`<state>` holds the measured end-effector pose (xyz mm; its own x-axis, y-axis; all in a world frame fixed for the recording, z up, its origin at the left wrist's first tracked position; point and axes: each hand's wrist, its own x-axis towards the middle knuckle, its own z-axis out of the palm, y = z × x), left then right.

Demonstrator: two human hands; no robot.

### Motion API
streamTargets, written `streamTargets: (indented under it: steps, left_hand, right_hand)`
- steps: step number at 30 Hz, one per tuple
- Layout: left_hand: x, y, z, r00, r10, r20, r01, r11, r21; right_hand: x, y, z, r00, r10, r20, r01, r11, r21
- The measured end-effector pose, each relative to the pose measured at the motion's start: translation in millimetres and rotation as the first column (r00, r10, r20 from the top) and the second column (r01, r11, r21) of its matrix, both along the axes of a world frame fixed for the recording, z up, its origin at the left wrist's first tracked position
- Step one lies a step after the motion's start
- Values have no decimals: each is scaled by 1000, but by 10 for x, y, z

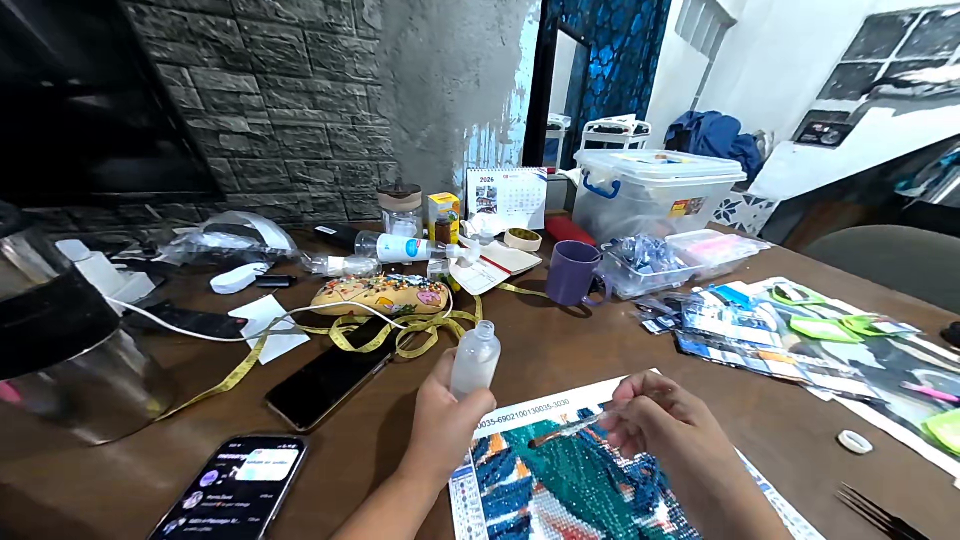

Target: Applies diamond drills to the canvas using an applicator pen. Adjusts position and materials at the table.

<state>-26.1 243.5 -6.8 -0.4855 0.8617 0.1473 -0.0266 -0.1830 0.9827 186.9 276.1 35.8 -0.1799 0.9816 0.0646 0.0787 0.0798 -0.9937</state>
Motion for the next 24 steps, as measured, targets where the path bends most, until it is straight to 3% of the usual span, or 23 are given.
streamTargets:
  steps: [6, 12, 19, 24]
  left_hand:
    - [0, 4, 0, 1000, -1, 3, 1, 1000, 3]
    - [2, -3, 2, 1000, 6, 4, -6, 1000, -5]
    - [-5, 3, -10, 1000, -4, 8, 4, 1000, 4]
    - [-1, 3, -12, 1000, -2, 3, 2, 1000, 2]
  right_hand:
    - [63, 40, 47, 996, -94, 9, 94, 996, -5]
    - [6, -4, 47, 998, -28, -49, 25, 998, -55]
    - [52, 36, 49, 997, -82, 1, 82, 996, -27]
    - [13, -6, 31, 1000, -2, -28, 1, 999, -34]
